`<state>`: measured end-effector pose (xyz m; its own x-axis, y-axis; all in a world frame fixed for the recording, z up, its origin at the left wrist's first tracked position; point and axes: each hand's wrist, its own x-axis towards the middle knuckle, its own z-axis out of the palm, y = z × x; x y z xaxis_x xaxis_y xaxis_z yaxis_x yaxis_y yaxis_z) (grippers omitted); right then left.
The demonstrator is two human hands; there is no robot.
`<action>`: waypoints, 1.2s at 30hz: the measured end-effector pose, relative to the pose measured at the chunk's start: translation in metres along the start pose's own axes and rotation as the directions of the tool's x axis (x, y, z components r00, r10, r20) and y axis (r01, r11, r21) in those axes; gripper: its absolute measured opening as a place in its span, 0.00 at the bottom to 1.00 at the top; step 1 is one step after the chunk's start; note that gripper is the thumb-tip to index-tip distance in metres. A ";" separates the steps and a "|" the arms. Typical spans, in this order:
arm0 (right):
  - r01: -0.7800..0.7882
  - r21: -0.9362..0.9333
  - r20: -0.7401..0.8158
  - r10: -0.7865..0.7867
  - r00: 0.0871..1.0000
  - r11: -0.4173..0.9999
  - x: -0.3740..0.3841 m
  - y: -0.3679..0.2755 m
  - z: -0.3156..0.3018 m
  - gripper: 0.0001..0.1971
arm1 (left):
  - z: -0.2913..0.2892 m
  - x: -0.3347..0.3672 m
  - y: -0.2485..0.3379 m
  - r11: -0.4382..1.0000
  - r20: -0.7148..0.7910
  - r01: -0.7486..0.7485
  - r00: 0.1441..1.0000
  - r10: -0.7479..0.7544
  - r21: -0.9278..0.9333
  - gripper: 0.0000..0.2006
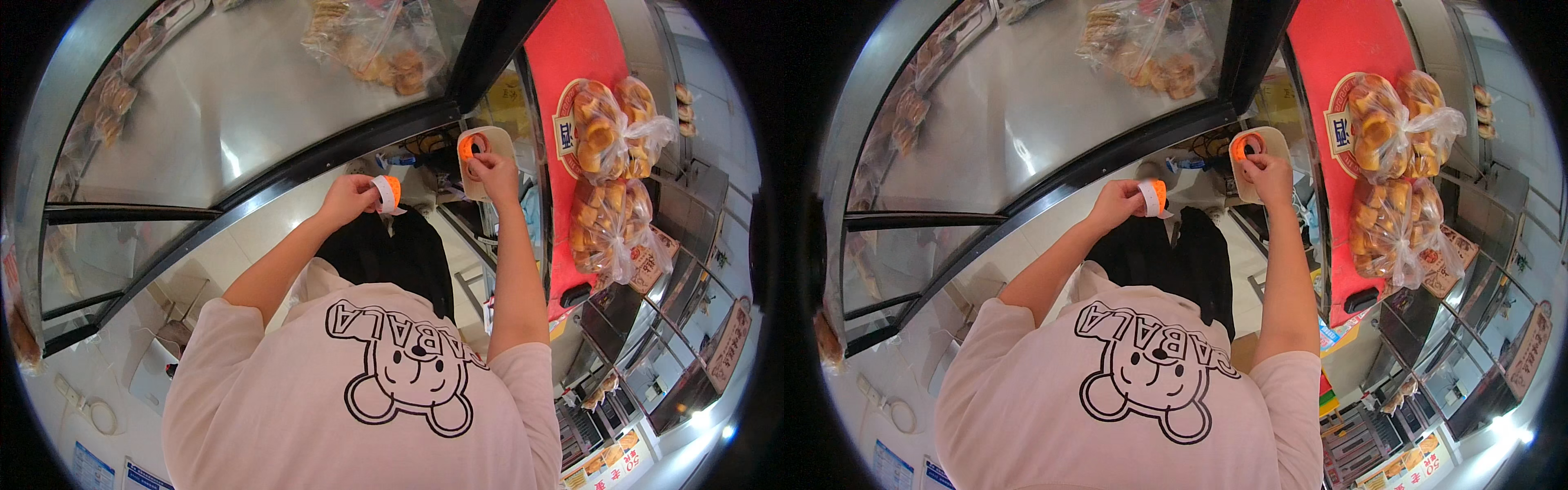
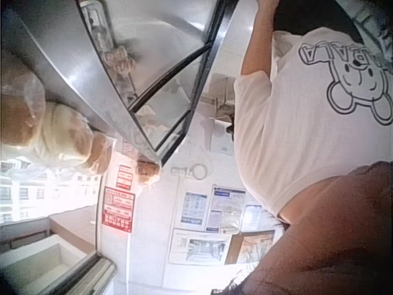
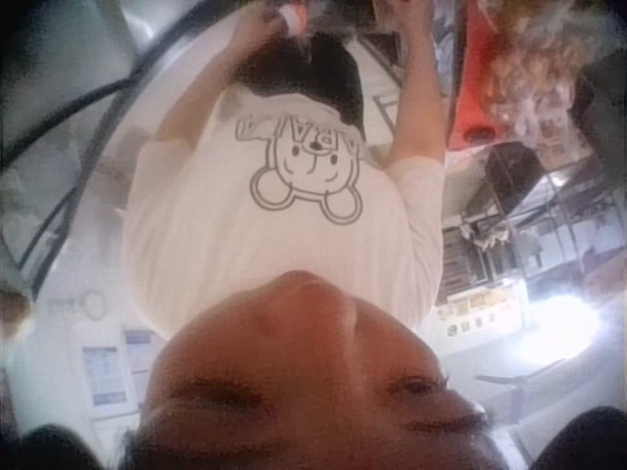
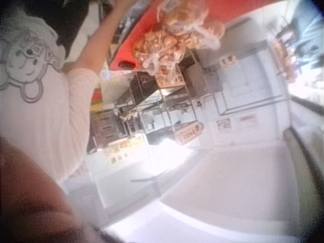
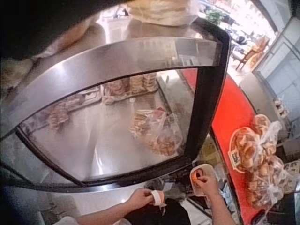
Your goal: The person sits on the floor and writes on a roll of orange tape using a pen. They hold the tape roll steady with one hand while writing with the other.
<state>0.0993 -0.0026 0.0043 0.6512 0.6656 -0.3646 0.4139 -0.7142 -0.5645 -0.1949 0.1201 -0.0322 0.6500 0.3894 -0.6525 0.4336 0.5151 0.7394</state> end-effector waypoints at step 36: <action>-0.168 0.906 -0.037 0.468 0.883 0.389 -0.086 0.014 -0.027 0.05 | 0.027 0.010 0.011 0.897 0.152 0.316 0.947 -0.282 -0.309 0.14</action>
<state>0.0666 -0.0763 0.0478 0.7925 0.2448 -0.5585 -0.5246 -0.1933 -0.8291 -0.1663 0.1088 -0.0262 0.5886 0.1077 -0.8012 0.4016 0.8212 0.4054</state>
